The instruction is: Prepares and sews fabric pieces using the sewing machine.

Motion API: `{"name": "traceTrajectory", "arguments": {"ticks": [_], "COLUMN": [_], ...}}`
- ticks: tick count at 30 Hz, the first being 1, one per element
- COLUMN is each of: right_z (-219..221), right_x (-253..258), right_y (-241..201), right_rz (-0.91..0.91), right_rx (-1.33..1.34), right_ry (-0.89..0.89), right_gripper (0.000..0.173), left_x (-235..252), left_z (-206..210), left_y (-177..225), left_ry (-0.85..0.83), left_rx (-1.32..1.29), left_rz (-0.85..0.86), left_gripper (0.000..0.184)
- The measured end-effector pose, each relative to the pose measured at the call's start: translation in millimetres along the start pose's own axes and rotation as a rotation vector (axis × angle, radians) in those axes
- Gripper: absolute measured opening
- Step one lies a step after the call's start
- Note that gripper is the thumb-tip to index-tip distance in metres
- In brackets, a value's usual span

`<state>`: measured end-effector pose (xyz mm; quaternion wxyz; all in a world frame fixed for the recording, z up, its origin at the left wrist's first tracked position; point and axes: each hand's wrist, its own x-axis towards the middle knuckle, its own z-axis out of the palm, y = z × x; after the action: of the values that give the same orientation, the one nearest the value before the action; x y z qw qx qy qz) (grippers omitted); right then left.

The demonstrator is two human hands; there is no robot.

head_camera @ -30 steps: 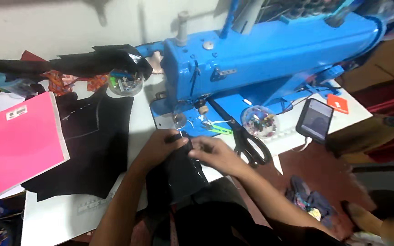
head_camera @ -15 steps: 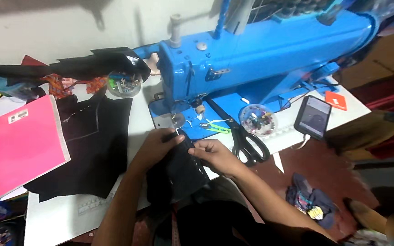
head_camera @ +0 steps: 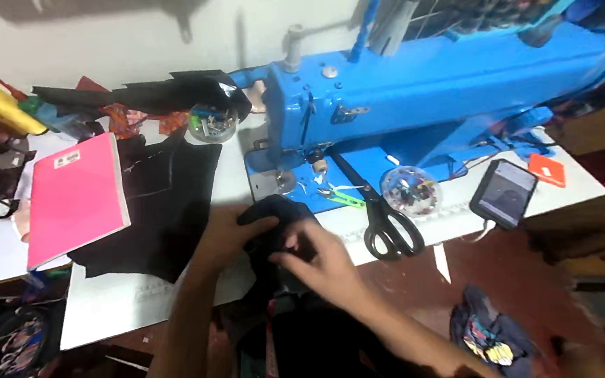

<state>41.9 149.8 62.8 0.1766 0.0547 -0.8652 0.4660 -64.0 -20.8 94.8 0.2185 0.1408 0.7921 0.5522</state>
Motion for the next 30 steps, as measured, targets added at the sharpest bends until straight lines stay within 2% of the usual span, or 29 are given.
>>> {"name": "traceTrajectory", "arguments": {"ticks": [3,7,11,13,17,21,22,25,30], "right_z": [17.5,18.0,-1.3,-7.7,-7.9,-18.1,-21.7,-29.1,-44.9], "right_x": [-6.0,-7.4,-1.0,1.2,-1.5,-5.1,-6.7,-17.9,-43.3], "right_y": [-7.2,-10.7,-9.4,-9.9,-14.9,-25.0,-25.6,-29.2,-49.7], "right_rz": [-0.052,-0.062,0.06,0.107,0.068,0.122,0.143,0.072,-0.148], "right_rx": [-0.083,-0.083,0.281,0.443,0.463,0.603,0.648,0.599,0.307], "right_ry": [0.049,0.054,-0.102,-0.125,-0.018,-0.019,-0.027,-0.013,0.066], "right_gripper": [0.04,0.023,0.013,0.008,0.015,0.004,0.007,0.007,0.007], "left_x": [-2.4,-7.0,-11.7,-14.5,-22.7,-34.8,-39.6,-55.4,-89.2], "left_z": [21.1,30.2,23.4,22.6,33.9,44.8,46.3,53.8,69.2], "left_y": [5.5,10.1,15.3,15.1,20.7,29.4,32.2,38.8,52.0], "left_ry": [0.142,0.224,0.167,0.17,0.238,0.243,0.221,0.21,0.343], "left_rx": [0.04,0.14,0.107,0.073,-0.013,-0.104,-0.114,-0.089,0.132], "left_rz": [-0.009,0.046,0.066,0.113,0.164,0.271,0.299,0.392,0.461], "left_gripper": [0.015,0.023,0.02,0.02,0.02,0.018,0.016,0.011,0.029]}}
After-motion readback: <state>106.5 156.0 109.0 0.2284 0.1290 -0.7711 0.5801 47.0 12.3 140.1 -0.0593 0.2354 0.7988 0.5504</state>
